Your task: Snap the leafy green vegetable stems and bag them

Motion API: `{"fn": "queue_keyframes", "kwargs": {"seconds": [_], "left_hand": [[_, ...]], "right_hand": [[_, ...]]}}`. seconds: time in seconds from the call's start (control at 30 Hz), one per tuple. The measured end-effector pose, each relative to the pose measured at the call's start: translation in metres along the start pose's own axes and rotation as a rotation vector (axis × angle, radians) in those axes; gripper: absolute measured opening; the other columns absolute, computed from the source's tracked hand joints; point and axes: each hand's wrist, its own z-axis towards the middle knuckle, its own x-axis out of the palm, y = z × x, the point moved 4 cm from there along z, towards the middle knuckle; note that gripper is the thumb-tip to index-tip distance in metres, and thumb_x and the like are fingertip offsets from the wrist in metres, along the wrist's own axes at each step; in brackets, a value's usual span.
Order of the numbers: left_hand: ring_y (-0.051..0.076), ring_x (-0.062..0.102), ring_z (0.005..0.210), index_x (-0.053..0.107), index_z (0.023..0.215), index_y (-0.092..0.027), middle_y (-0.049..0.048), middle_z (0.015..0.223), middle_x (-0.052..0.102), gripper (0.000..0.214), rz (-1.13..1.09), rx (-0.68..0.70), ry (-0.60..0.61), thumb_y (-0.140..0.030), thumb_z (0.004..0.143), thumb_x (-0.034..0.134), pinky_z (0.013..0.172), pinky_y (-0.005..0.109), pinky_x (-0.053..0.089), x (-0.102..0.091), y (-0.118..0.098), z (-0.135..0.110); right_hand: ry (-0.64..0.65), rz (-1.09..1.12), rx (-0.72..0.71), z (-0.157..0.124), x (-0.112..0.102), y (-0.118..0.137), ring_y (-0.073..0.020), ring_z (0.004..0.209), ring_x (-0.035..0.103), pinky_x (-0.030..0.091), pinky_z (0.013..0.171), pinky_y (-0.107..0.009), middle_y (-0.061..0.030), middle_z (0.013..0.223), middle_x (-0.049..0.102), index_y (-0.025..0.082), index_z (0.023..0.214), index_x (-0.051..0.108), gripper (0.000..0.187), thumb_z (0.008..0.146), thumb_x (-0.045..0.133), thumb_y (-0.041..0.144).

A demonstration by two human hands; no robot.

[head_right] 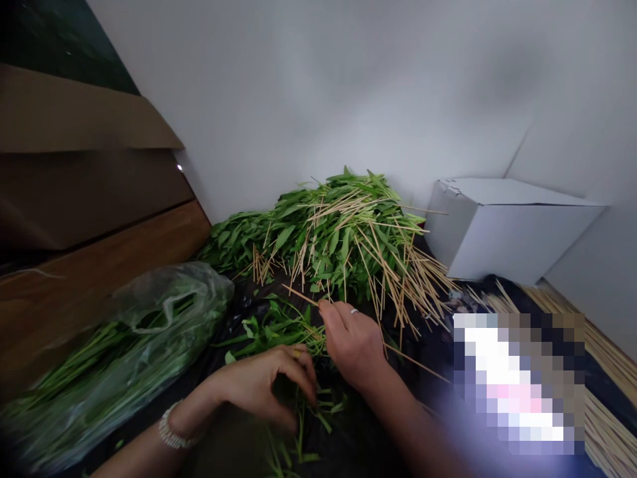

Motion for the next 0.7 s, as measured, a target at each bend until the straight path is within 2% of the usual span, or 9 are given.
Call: {"fn": "queue_keyframes", "kwargs": {"seconds": [0.13, 0.2, 0.27, 0.33, 0.43, 0.57, 0.7], "left_hand": [[0.017, 0.063, 0.078, 0.075, 0.09, -0.019, 0.0056, 0.084, 0.07, 0.02, -0.084, -0.121, -0.36, -0.035, 0.081, 0.066, 0.074, 0.028, 0.049, -0.018, 0.022, 0.001], [0.018, 0.063, 0.078, 0.075, 0.088, -0.018, 0.0058, 0.084, 0.071, 0.018, -0.042, -0.159, -0.516, -0.033, 0.082, 0.065, 0.073, 0.028, 0.049, -0.026, 0.033, 0.0], [0.018, 0.064, 0.079, 0.075, 0.086, -0.019, 0.0059, 0.083, 0.071, 0.016, 0.065, -0.172, -0.603, -0.03, 0.082, 0.064, 0.074, 0.029, 0.048, -0.031, 0.042, -0.001], [0.019, 0.064, 0.081, 0.074, 0.087, -0.019, 0.0057, 0.084, 0.071, 0.015, 0.167, -0.168, -0.62, -0.028, 0.083, 0.063, 0.076, 0.029, 0.048, -0.033, 0.048, -0.001], [0.019, 0.064, 0.086, 0.073, 0.09, -0.022, 0.0047, 0.089, 0.072, 0.014, 0.271, -0.153, -0.565, -0.027, 0.084, 0.062, 0.081, 0.029, 0.046, -0.031, 0.053, 0.0], [0.019, 0.063, 0.088, 0.072, 0.093, -0.024, 0.0028, 0.09, 0.072, 0.014, 0.392, -0.151, -0.503, -0.029, 0.085, 0.063, 0.086, 0.032, 0.043, -0.028, 0.055, 0.0], [0.018, 0.063, 0.084, 0.072, 0.093, -0.024, 0.0012, 0.088, 0.072, 0.012, 0.422, -0.148, -0.456, -0.028, 0.085, 0.063, 0.087, 0.031, 0.041, -0.024, 0.055, 0.001]], "right_hand": [[0.042, -0.078, 0.019, 0.001, 0.001, -0.003, -0.0143, 0.075, 0.061, 0.042, 0.065, -0.025, -0.0056, 0.083, 0.066, 0.016, 0.112, 0.061, 0.028, 0.095, 0.039, 0.019], [0.145, -0.138, 0.059, 0.002, 0.006, -0.007, -0.0166, 0.078, 0.059, 0.041, 0.065, -0.026, -0.0057, 0.085, 0.065, 0.017, 0.111, 0.061, 0.028, 0.093, 0.04, 0.016], [0.279, -0.181, 0.122, 0.001, 0.013, -0.012, -0.0188, 0.081, 0.058, 0.04, 0.065, -0.027, -0.0056, 0.086, 0.063, 0.018, 0.106, 0.062, 0.027, 0.089, 0.042, 0.01], [0.414, -0.186, 0.193, 0.0, 0.02, -0.019, -0.0198, 0.086, 0.058, 0.039, 0.066, -0.027, -0.0053, 0.088, 0.063, 0.019, 0.1, 0.062, 0.027, 0.086, 0.044, 0.005], [0.547, -0.155, 0.281, -0.003, 0.028, -0.028, -0.0191, 0.088, 0.058, 0.037, 0.066, -0.026, -0.005, 0.09, 0.063, 0.02, 0.095, 0.061, 0.026, 0.086, 0.043, 0.003], [0.583, -0.139, 0.302, -0.003, 0.03, -0.028, -0.0176, 0.087, 0.059, 0.036, 0.066, -0.025, -0.0039, 0.091, 0.064, 0.02, 0.092, 0.059, 0.026, 0.085, 0.043, 0.001], [0.604, -0.117, 0.311, -0.005, 0.034, -0.024, -0.0159, 0.084, 0.06, 0.036, 0.066, -0.024, -0.0035, 0.092, 0.064, 0.019, 0.093, 0.059, 0.024, 0.087, 0.043, 0.003]]}}
